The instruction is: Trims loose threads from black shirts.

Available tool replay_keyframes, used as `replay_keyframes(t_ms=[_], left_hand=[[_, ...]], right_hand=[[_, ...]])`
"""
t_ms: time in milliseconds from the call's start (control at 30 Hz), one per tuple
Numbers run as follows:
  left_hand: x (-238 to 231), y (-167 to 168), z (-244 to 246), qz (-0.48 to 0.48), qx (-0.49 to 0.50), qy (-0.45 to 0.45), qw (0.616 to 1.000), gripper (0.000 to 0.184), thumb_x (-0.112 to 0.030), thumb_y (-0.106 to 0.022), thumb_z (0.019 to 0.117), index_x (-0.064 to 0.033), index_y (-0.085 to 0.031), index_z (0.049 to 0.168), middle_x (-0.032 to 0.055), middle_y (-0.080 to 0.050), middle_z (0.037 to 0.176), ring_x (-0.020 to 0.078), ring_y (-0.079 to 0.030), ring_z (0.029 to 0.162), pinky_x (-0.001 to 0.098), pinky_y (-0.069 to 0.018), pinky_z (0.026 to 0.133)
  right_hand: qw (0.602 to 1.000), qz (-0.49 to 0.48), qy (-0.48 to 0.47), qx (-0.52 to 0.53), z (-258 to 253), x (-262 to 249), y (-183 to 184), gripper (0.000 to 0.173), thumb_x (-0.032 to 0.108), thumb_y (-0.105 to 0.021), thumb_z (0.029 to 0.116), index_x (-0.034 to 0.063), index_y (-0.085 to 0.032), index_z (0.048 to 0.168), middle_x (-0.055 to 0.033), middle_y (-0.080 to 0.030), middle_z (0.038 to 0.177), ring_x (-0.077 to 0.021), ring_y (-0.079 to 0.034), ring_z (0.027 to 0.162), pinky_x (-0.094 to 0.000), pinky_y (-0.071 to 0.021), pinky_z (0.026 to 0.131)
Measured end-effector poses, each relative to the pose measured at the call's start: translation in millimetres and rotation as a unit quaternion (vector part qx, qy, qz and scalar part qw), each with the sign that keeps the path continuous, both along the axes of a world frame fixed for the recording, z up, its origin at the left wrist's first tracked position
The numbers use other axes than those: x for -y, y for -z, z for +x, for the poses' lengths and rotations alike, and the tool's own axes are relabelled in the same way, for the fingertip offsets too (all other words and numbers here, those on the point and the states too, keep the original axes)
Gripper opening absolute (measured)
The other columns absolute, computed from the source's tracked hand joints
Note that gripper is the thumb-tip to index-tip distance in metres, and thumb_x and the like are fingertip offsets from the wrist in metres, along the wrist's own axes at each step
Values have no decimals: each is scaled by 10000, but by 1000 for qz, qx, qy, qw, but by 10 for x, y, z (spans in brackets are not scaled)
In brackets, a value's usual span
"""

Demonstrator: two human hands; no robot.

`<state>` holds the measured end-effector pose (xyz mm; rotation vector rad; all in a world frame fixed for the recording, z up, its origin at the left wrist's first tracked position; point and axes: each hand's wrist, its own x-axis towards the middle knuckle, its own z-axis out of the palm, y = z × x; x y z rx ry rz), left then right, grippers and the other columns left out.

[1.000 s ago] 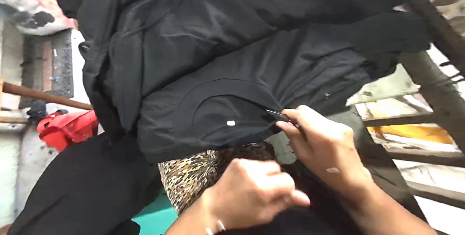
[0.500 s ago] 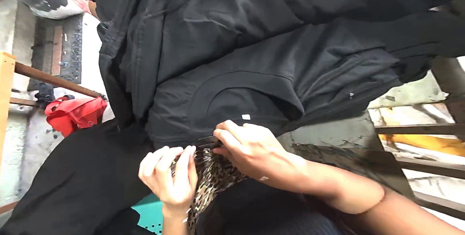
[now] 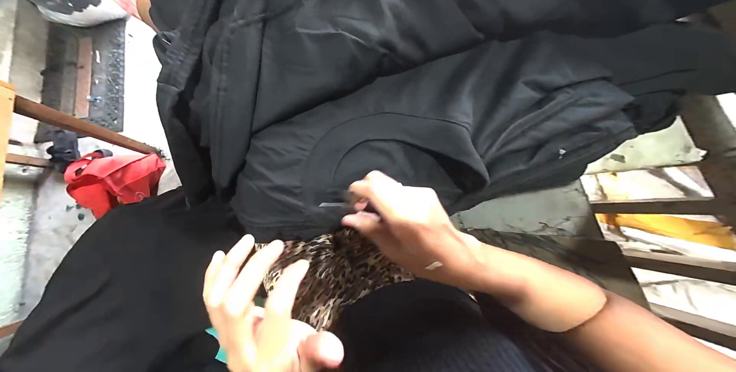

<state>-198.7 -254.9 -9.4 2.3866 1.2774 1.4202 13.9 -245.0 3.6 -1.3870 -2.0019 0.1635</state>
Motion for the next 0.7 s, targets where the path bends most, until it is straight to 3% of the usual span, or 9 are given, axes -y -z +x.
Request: replay_keyframes(t_ms=[100, 167, 233, 333, 400, 500, 567, 667, 700], left_hand=[[-130, -68, 219, -24, 23, -87, 996, 660, -722, -452, 961, -88, -626, 1021, 11, -564, 984, 29, -568, 919, 171, -454, 813], [-244, -19, 489, -94, -97, -169, 976, 700, -662, -547, 918, 21, -683, 846, 137, -624, 739, 227, -616, 598, 347, -461, 513], [-319, 15, 665, -140, -186, -212, 949, 482, -460, -606, 919, -9, -619, 747, 137, -589, 647, 292, -609, 508, 416, -399, 418], [-332, -54, 608, -111, -99, -179, 972, 272, -123, -553, 951, 6, -649, 732, 74, -557, 569, 148, -532, 455, 285, -369, 423], [-370, -23, 574, -158, 215, -72, 961, 225, -10, -502, 982, 32, -650, 817, -26, -583, 645, -37, -548, 580, 112, -455, 568], [-383, -40, 658, -360, 664, 129, 642, 406, -88, -327, 1083, -60, -709, 946, 49, -759, 846, 101, -746, 783, 262, -625, 722], [-369, -16, 648, -398, 724, 175, 536, 383, -141, -366, 1088, -38, -722, 994, 94, -767, 923, 151, -757, 866, 315, -628, 788], [-321, 39, 574, -375, 660, 190, 622, 150, -155, -622, 996, -90, -638, 1130, 51, -763, 919, 127, -754, 858, 288, -627, 796], [-312, 60, 542, -366, 626, 202, 659, 327, -171, -719, 930, -122, -546, 1203, 20, -756, 927, 114, -745, 863, 282, -617, 802]], right_hand=[[993, 35, 16, -112, 153, -33, -40, 241, 206, -522, 1051, -22, -593, 1015, -43, -547, 790, -13, -502, 645, -117, -428, 584], [990, 23, 20, -141, 175, -32, -21, 228, 192, -520, 1047, -30, -573, 1037, -19, -533, 783, 32, -479, 631, -78, -419, 584], [991, 3, 8, -130, 179, 8, 64, 246, 211, -526, 1046, -26, -583, 1018, -30, -537, 776, -4, -484, 640, -107, -420, 595], [995, -6, 13, -99, 170, 118, 252, 342, 290, -507, 1060, -20, -622, 973, -66, -567, 732, -65, -515, 614, -153, -433, 572], [994, -5, 10, -105, 174, 130, 328, 366, 303, -491, 1072, -25, -611, 963, -66, -541, 712, -66, -491, 598, -151, -418, 566], [991, 19, -7, -130, 155, 83, 394, 361, 297, -496, 1070, -23, -587, 930, -61, -499, 695, -63, -455, 585, -145, -390, 553], [988, 16, -32, -147, 184, 64, 371, 354, 299, -495, 1067, -23, -577, 945, -56, -488, 697, -52, -444, 588, -137, -381, 555], [973, -41, -78, -214, 260, 82, 277, 327, 285, -525, 1063, -40, -551, 1044, -22, -469, 705, 12, -420, 606, -94, -371, 583], [966, -55, -91, -237, 276, 75, 246, 314, 273, -531, 1061, -41, -540, 1065, -6, -455, 703, 34, -403, 606, -83, -357, 585]])
